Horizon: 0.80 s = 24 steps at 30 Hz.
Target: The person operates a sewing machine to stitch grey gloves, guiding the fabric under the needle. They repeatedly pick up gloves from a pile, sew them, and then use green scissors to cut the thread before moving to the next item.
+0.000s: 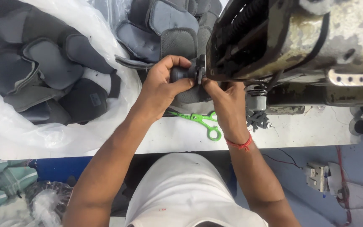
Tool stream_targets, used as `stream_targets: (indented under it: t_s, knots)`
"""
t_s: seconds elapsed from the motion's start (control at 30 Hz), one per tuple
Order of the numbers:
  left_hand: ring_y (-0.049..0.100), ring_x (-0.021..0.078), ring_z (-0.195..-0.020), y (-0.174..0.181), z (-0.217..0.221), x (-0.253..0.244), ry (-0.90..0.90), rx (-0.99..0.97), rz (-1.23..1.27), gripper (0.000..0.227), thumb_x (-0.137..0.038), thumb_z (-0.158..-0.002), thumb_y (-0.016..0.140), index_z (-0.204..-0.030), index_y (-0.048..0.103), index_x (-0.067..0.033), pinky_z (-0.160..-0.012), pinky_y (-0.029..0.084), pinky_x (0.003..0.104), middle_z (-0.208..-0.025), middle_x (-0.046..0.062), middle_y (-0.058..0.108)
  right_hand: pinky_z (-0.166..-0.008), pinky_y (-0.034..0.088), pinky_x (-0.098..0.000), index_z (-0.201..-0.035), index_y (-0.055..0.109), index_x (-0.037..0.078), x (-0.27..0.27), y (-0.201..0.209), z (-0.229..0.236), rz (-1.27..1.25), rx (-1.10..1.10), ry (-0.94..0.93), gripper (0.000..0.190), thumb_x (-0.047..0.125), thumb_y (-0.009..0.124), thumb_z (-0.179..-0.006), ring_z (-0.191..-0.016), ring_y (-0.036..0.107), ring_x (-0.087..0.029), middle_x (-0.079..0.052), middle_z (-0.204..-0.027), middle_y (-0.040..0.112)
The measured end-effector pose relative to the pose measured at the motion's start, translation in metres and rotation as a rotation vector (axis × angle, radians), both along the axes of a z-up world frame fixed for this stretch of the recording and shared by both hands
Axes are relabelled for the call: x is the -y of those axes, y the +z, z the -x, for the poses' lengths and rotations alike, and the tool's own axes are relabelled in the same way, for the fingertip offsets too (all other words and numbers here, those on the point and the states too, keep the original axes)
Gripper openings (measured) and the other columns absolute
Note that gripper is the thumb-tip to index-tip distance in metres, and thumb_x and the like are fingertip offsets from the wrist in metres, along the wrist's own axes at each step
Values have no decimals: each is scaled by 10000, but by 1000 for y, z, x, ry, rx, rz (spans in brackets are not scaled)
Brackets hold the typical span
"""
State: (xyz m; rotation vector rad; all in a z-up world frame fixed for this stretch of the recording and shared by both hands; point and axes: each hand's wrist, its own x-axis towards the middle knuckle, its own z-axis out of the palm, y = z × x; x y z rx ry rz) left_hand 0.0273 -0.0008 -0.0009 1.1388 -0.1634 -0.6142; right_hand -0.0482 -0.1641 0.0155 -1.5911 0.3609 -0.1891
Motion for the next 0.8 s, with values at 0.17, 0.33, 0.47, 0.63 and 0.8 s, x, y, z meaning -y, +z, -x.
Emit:
stream_targets:
  t_s: [0.17,0.33,0.47,0.63,0.8]
  knots:
    - [671,113,-927,-7,2,-1,-10,-75,87,334,24,-871,738,-1177,606,0,-848,557,248,-1032,65,695,-787,502,-253,-1118,727,13,22,-12,24,277,-11,47,146,73,719,-985,-884,603,-86,-17,-1007,694]
    - [659,107,-985,-12,-3,1,5,-22,82,337,36,-865,754,-1170,615,-4,-902,549,238,-1067,51,675,-1129,502,-476,-1461,443,-27,71,26,65,850,371,-151,692,-134,635,-805,-1354,492,-312,-188,-1404,457]
    - [650,100,-922,-7,-3,0,-6,-12,16,335,22,-854,759,-1159,624,-11,-836,549,234,-1031,50,682,-953,546,-430,-1343,575,-44,137,35,116,1326,396,-419,292,-102,622,-1061,-1166,578,-305,-194,-1296,593]
    - [642,93,-899,-7,-8,2,0,7,8,345,10,-834,778,-1142,625,-12,-822,551,234,-1009,35,666,-874,553,-401,-1273,609,-74,211,5,150,1497,291,-566,277,-162,534,-1022,-1008,683,-319,-225,-1179,690]
    - [603,88,-852,4,-10,3,-5,48,-93,326,-36,-847,796,-1131,636,-32,-759,510,228,-976,24,659,-946,602,-461,-1286,590,-60,206,-20,124,1503,519,-597,409,-203,460,-926,-1232,613,-363,-219,-1315,589]
